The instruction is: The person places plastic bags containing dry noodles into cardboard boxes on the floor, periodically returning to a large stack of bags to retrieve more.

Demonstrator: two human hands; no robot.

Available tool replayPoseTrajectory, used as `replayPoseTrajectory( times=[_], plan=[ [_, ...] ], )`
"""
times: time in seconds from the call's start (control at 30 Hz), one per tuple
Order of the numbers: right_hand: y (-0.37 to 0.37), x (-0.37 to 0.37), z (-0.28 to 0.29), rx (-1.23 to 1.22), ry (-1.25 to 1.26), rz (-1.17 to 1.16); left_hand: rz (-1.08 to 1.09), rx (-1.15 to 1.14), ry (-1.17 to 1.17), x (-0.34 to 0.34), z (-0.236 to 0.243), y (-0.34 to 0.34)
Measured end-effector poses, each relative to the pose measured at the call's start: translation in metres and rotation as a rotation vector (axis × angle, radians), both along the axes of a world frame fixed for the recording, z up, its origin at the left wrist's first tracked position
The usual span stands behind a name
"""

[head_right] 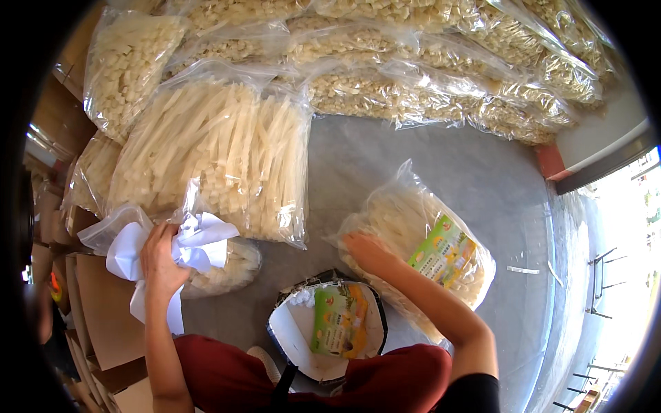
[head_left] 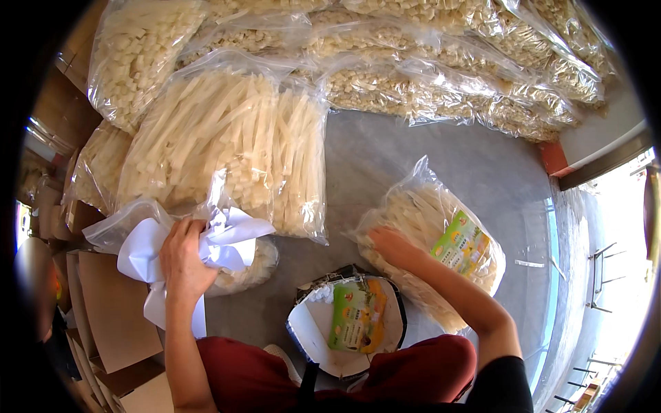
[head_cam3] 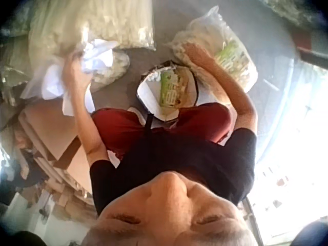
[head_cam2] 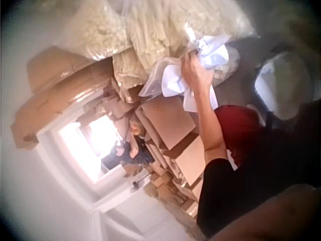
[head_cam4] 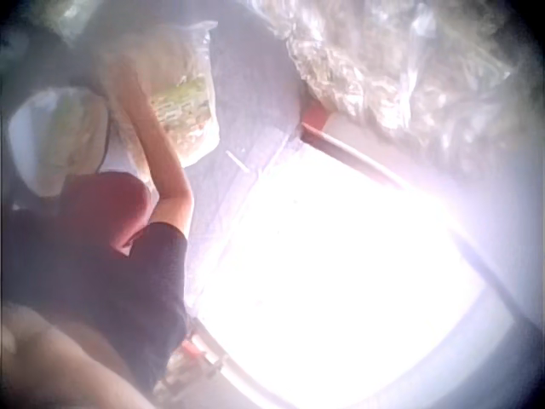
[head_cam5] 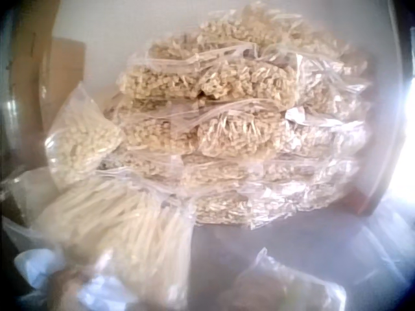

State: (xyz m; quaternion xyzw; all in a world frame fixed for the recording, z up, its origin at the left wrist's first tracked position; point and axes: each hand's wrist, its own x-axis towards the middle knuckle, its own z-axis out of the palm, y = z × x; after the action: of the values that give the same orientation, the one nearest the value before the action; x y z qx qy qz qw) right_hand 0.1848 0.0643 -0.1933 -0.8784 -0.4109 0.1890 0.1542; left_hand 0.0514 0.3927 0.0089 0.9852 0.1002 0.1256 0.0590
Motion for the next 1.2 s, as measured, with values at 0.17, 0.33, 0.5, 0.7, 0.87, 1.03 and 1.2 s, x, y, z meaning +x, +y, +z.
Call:
replayPoseTrajectory(
  times=[0.17,0.33,0.5,0.7,0.87,1.03,1.2],
  plan=[
    [0.046,0.053,-0.080,-0.436,-0.322,0.291,0.022,0.000,-0.029,0.000,-0.005,0.000],
    [0.056,0.074,-0.071,-0.595,0.183,0.234,0.010,-0.061,-0.078,-0.002,-0.010,0.008],
    [-0.013,0.055,-0.015,0.046,0.147,-0.055,0.024,-0.128,-0.242,-0.005,-0.005,0.011],
    [-0.075,-0.021,0.171,-0.174,0.117,-0.310,0.282,-0.349,-0.290,-0.058,-0.010,0.026],
    [-0.181,-0.143,0.251,-0.413,0.030,-0.523,0.517,-0.618,0.225,-0.102,0.033,0.043],
    [-0.254,-0.180,0.316,-0.737,0.245,-0.566,0.683,-0.868,0.607,-0.156,0.071,0.084],
    [-0.230,-0.158,0.427,-0.471,0.047,-0.741,1.128,-1.302,0.376,-0.252,0.136,0.099]
  ],
)
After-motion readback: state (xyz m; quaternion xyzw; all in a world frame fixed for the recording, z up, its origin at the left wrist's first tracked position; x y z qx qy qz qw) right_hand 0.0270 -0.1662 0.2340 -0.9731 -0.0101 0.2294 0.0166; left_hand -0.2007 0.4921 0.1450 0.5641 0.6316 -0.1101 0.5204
